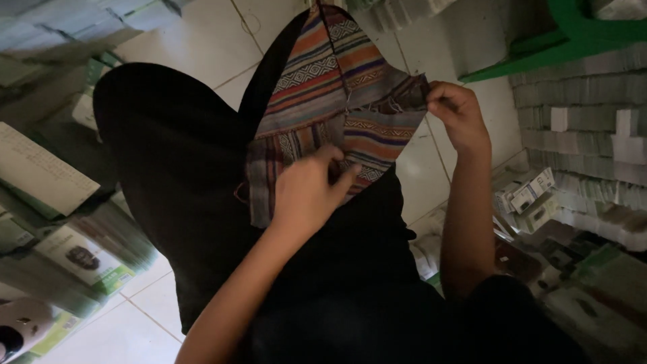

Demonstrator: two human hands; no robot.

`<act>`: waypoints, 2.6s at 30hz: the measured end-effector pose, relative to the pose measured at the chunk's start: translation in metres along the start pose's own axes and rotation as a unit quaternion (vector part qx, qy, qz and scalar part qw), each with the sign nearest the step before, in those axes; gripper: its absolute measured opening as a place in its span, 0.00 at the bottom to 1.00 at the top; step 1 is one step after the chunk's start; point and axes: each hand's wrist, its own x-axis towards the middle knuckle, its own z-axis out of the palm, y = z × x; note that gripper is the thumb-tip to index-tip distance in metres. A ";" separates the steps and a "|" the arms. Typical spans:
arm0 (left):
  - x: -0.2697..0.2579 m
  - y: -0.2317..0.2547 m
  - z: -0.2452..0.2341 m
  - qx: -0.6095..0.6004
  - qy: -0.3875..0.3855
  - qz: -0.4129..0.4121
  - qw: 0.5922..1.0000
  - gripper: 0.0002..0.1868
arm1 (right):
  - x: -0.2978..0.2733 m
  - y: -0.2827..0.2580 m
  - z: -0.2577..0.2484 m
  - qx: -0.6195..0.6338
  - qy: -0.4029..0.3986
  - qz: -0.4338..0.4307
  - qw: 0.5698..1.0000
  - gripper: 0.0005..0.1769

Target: Folding a patterned cloth into a decorative butterfly shape.

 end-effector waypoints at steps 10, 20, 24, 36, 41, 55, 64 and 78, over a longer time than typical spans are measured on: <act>-0.069 -0.016 -0.003 -0.046 -0.002 0.114 0.992 0.22 | -0.004 -0.080 0.084 -0.271 0.150 -0.083 0.947 0.05; -0.091 -0.038 -0.043 0.159 0.055 0.287 0.943 0.20 | -0.013 -0.116 0.140 -0.410 -0.085 -0.119 0.900 0.22; -0.098 -0.064 -0.066 0.261 0.122 0.210 0.934 0.19 | -0.018 -0.106 0.131 -0.390 -0.099 -0.094 0.911 0.15; -0.085 -0.073 -0.069 0.237 0.086 0.234 0.939 0.15 | -0.077 -0.098 0.063 -0.239 -0.136 -0.008 0.961 0.14; -0.081 -0.074 -0.068 0.333 -0.005 0.221 0.917 0.12 | -0.092 -0.088 0.055 -0.285 -0.160 -0.017 0.945 0.15; -0.089 -0.076 -0.074 0.341 0.083 0.282 0.893 0.13 | -0.115 -0.063 0.086 -0.242 -0.150 0.046 0.957 0.20; -0.091 -0.087 -0.075 0.206 0.074 0.285 0.933 0.07 | -0.152 -0.006 0.110 -0.327 0.070 -0.036 0.942 0.20; 0.005 -0.040 -0.039 -0.165 0.112 0.204 0.959 0.08 | -0.054 -0.069 0.111 -0.239 0.103 -0.138 0.956 0.02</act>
